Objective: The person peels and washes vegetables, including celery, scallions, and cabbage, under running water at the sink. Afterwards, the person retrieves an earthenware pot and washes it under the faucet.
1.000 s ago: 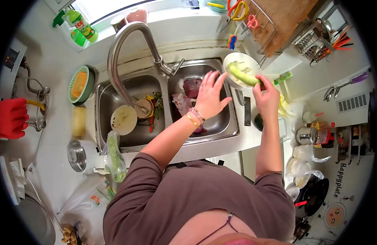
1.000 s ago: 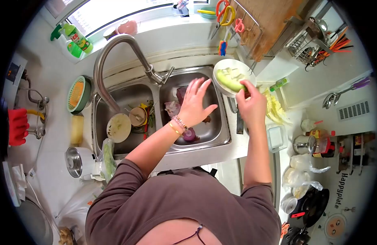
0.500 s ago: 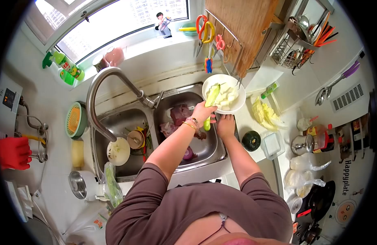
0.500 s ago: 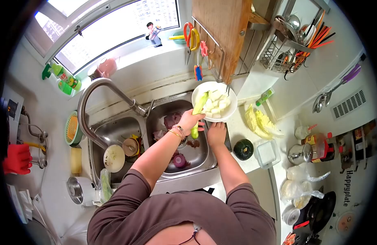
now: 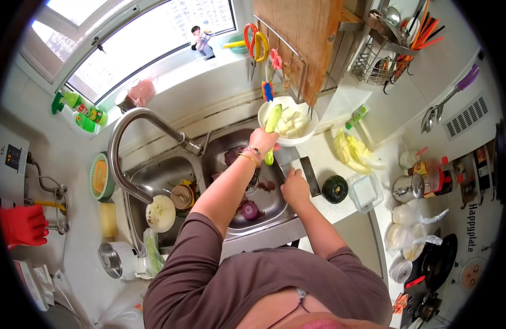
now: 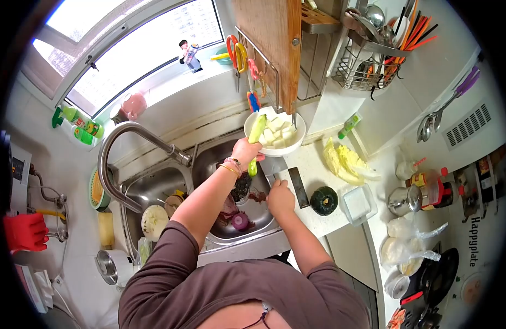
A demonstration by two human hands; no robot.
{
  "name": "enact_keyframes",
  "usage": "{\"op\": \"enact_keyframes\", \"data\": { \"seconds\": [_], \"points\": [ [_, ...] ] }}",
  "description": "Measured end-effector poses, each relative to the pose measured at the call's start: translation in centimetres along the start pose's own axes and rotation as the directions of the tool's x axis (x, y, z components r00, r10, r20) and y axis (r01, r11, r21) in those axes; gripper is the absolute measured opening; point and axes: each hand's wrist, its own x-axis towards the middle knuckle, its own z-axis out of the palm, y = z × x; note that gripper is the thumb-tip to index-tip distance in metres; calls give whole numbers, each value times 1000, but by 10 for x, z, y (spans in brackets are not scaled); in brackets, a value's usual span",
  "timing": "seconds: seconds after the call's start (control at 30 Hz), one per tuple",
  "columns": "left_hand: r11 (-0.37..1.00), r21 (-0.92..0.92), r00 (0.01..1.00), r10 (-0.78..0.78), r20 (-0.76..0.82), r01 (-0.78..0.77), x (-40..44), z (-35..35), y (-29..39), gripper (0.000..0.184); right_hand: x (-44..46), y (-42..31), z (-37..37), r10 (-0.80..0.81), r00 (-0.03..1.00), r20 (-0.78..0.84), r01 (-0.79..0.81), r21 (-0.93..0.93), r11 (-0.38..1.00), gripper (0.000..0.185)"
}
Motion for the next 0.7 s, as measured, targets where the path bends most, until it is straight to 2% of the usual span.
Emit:
{"op": "enact_keyframes", "data": {
  "seconds": [0.2, 0.3, 0.4, 0.43, 0.53, 0.57, 0.63, 0.67, 0.7],
  "points": [
    [995, -97, 1000, -14, -4, 14, 1, 4, -15, 26, -76, 5, -33, -41, 994, 99, 34, 70, 997, 38],
    [995, -89, 997, -41, 62, 46, 5, 0, -24, 26, -117, 15, -45, -16, 998, 69, 8, 117, 993, 37],
    [984, -164, 989, -41, 143, 65, -5, -9, -27, 26, -149, 32, -53, -13, 999, 30, 2, 341, 940, 37],
    [976, -209, 985, -32, 171, 68, -10, -12, -26, 25, -157, 36, -58, 44, 997, 61, -65, 393, 917, 39],
    [962, -272, 980, 78, 184, -26, -35, -40, -36, 42, -182, 41, -77, 202, 960, 193, -278, 599, 751, 37],
    [956, -293, 971, 96, 219, -28, -51, -53, -40, 46, -190, 41, -81, 192, 962, 191, -271, 632, 726, 37],
    [934, -355, 959, 140, 248, -44, -96, -81, -42, 49, -196, 49, -65, 80, 997, 12, -59, 778, 625, 43],
    [891, -451, 950, 97, 297, 50, -113, -95, -51, 46, -199, 50, -57, 34, 996, -81, 48, 827, 561, 47],
    [852, -512, 947, 66, 315, 111, -129, -104, -57, 44, -190, 41, -56, -67, 978, -196, 200, 816, 542, 59]
  ]
}}
